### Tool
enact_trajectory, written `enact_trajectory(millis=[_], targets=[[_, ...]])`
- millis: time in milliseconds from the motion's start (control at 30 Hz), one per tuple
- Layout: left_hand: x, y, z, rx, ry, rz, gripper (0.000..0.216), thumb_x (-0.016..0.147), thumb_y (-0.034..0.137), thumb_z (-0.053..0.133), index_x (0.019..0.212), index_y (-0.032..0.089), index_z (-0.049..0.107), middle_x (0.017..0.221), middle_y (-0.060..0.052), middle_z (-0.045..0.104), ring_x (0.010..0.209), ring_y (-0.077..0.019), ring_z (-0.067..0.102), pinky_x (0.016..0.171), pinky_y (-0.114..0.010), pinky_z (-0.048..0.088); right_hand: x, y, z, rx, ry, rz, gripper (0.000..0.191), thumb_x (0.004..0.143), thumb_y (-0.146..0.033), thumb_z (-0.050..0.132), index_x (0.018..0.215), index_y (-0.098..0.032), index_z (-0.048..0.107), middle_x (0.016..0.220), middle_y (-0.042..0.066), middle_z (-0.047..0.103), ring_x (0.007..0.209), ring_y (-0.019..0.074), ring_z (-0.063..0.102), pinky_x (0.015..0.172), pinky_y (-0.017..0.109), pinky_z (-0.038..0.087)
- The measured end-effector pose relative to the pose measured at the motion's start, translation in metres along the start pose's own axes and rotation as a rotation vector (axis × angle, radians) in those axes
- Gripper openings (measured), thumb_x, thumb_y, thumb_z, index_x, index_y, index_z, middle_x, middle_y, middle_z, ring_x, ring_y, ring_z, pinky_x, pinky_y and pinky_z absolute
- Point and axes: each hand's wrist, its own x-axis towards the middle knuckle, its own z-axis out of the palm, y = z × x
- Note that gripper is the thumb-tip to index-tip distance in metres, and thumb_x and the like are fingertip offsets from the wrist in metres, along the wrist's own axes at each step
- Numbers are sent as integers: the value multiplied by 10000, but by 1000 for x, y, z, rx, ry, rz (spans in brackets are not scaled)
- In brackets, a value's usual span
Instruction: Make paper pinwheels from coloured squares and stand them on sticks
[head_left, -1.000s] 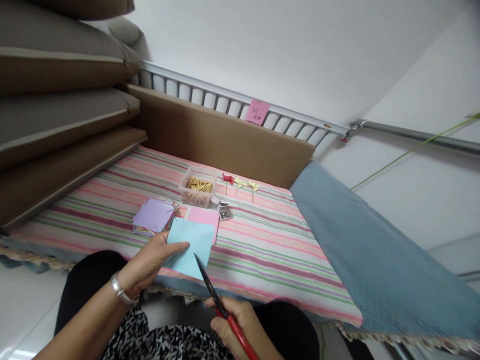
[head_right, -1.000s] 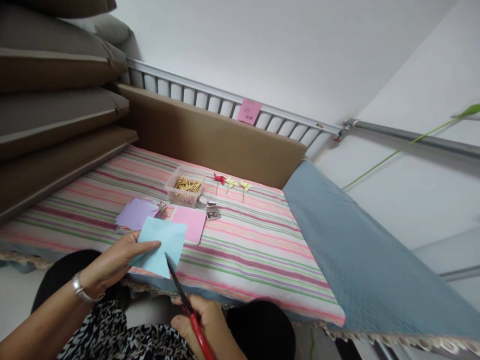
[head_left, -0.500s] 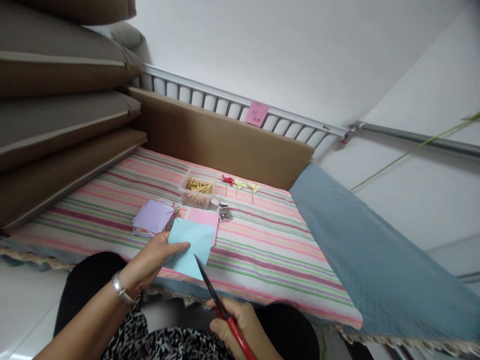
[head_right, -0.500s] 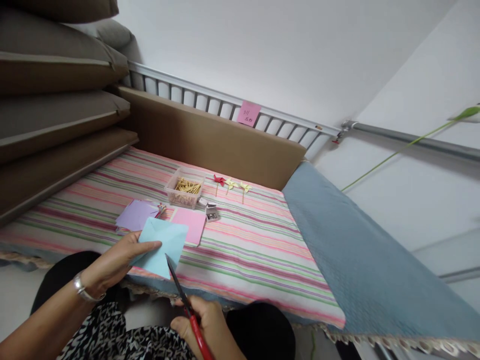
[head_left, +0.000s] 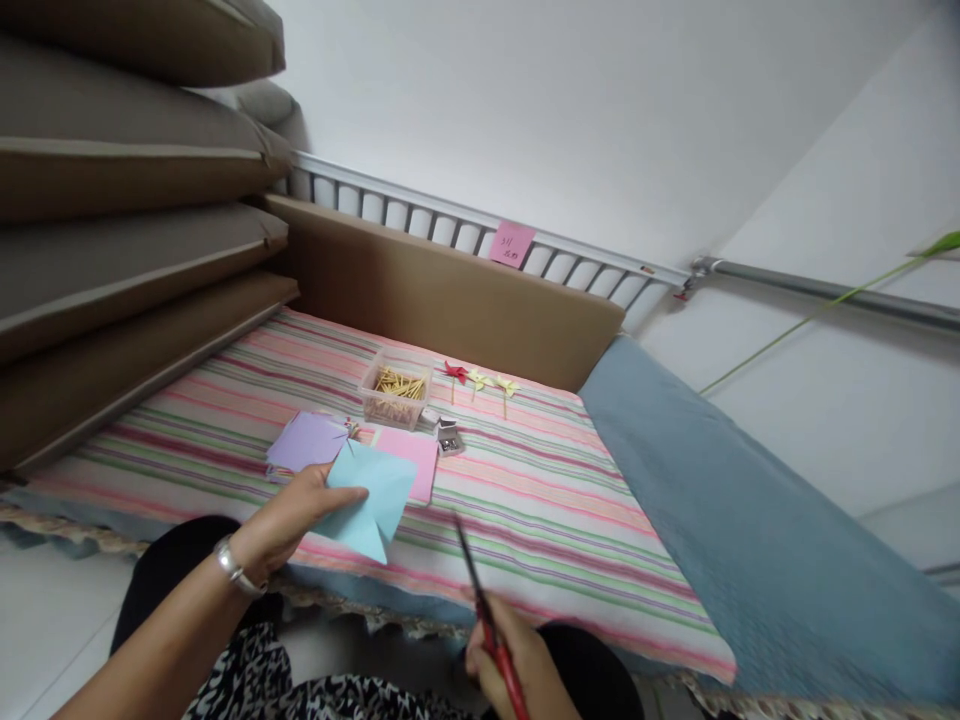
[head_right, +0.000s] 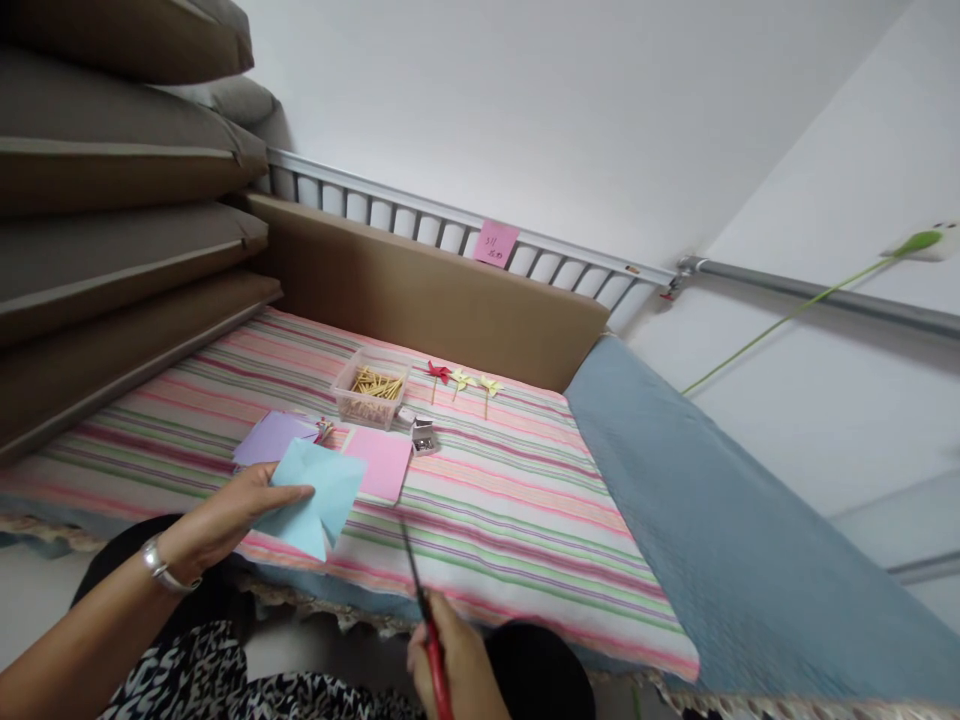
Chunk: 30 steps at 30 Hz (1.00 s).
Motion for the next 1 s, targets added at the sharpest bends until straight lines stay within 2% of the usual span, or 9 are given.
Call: enact_trajectory(millis=[100,133,267,367,500,633,733,900,1000], targets=[[1,-7,7,105,-128,-81,253,620,293,709,790,111,662,697,-78,727,574,-202,643,570,-287,481,8,3,-10,110,170,-68,491,770,-181,523,1243,-241,405,1176,83,557,1049,197,539,933,343,390],[3,-11,11,138,-179,-102,251,618,288,707,792,112,665,704,-76,728,575,-199,641,563,-280,475,14,-2,-12,156,190,-88,482,761,-191,547,1220,-242,407,1178,85,552,1063,205,534,942,363,387],[9,-23,27,208,-377,-125,267,622,258,702,854,127,678,725,-46,726,570,-164,619,543,-238,448,42,-36,-13,360,190,-103,427,720,-207,600,1115,-225,439,939,30,588,821,168,592,732,294,481],[10,-23,31,198,-448,-133,312,620,255,708,908,139,678,745,-38,728,577,-159,617,551,-236,448,57,-57,-8,375,95,-57,389,672,-130,589,1035,-225,488,763,-43,527,582,93,515,537,206,422],[6,-19,25,126,-350,-110,283,617,274,732,842,113,675,726,-55,720,609,-171,626,588,-255,471,63,-61,3,507,102,-80,338,673,-109,532,989,-216,482,762,-44,530,559,86,495,512,198,390],[-1,-28,26,-228,-148,-58,225,684,321,697,831,154,664,755,-40,714,648,-164,633,610,-271,501,65,-57,16,737,266,-123,313,705,-197,560,1002,-212,462,825,-20,564,688,121,563,619,226,435],[-7,-40,41,-443,-34,-44,161,677,286,713,805,195,677,815,-17,722,723,-153,647,669,-257,511,65,-56,26,852,387,-135,309,741,-225,548,1032,-214,445,892,0,584,790,146,591,724,267,457],[-11,-48,66,-415,-62,-53,284,651,271,728,911,165,690,883,-68,735,808,-207,658,755,-307,503,64,-55,40,849,425,-147,350,724,-256,583,1041,-206,444,932,23,592,861,175,598,800,312,462],[-8,-44,67,-376,-34,-25,309,654,261,720,933,134,684,867,-92,739,805,-224,663,771,-315,491,62,-51,41,839,424,-90,356,713,-290,608,1025,-203,459,865,3,573,794,152,595,726,266,473]])
